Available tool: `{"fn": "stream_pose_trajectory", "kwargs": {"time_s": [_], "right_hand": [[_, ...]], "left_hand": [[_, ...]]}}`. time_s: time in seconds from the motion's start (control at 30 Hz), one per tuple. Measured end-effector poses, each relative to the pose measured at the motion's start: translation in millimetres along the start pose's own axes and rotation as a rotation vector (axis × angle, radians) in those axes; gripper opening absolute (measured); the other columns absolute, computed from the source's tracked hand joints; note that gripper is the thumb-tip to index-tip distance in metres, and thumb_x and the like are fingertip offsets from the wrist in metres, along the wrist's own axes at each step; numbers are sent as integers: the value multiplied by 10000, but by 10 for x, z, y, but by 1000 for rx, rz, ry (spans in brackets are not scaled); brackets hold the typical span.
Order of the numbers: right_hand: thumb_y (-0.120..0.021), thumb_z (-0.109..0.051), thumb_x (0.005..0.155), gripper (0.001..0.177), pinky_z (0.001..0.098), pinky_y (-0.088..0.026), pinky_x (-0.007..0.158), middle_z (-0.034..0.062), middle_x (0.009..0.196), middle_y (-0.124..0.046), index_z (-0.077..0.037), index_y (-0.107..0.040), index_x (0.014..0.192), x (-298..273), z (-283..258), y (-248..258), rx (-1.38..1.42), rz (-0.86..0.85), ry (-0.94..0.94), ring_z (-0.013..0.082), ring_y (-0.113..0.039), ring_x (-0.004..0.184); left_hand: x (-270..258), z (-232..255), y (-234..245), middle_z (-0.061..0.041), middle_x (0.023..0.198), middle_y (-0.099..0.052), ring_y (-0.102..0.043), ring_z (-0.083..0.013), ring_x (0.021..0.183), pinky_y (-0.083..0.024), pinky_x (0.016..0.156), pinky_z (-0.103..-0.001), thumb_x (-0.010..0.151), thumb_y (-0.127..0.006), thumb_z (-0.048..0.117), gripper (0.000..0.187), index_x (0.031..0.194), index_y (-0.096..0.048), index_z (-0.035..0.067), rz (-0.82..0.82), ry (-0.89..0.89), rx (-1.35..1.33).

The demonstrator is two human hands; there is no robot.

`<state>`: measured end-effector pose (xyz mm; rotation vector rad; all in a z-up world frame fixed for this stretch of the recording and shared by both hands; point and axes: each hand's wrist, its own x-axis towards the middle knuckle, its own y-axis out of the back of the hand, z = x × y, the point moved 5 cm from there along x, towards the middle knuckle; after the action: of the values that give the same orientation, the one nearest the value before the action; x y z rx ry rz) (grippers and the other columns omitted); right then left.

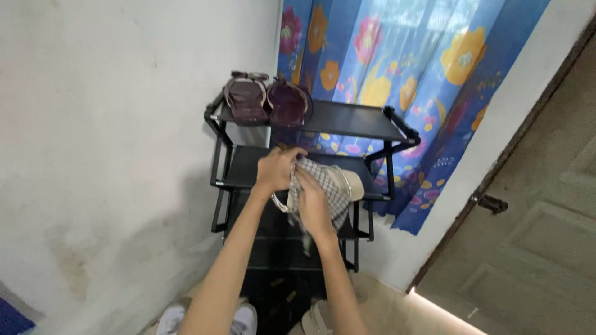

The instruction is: Cleaning a pair of sandals and a shoe rack with a cloth.

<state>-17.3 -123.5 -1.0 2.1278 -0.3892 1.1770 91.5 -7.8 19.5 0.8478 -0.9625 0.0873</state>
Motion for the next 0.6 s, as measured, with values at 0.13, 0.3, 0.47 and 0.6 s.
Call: {"fn": "stream_pose_trajectory", "kwargs": {"time_s": [0.13, 0.3, 0.47, 0.6], "right_hand": [[-463, 109, 826, 525, 450, -415, 1150, 266, 1403, -602, 47, -592, 1331, -11, -8, 99, 63, -26, 97, 426, -547, 1344], [-448, 111, 905, 498, 443, -412, 1151, 244, 1426, -588, 36, -589, 1377, -195, 480, 116, -93, 19, -17, 406, -543, 1348], [-448, 119, 859, 548, 451, -396, 1148, 258, 1473, -527, 55, -563, 1391, -171, 78, 148, -27, -25, -7, 425, -498, 1366], [-429, 132, 849, 557, 454, -390, 1167, 259, 1506, -510, 59, -561, 1385, -133, -63, 138, 73, -76, 100, 420, -489, 1403]], "left_hand": [[22, 31, 53, 35, 929, -694, -645, -259, 994, -554, 775, -430, 720, -779, 201, 579, 1272, -695, 351, -40, -42, 80], [5, 317, 299, 24, 875, -678, -622, -255, 926, -544, 756, -426, 411, -903, 276, 800, 1174, -662, 289, -119, 22, 13], [-32, 205, 189, 33, 901, -689, -625, -248, 944, -547, 768, -430, 416, -902, 289, 798, 1183, -682, 294, -72, 16, 65], [-31, 48, 64, 54, 1068, -731, -634, -245, 1013, -566, 816, -405, 568, -843, 243, 671, 1219, -690, 304, -11, -92, 73]]}}
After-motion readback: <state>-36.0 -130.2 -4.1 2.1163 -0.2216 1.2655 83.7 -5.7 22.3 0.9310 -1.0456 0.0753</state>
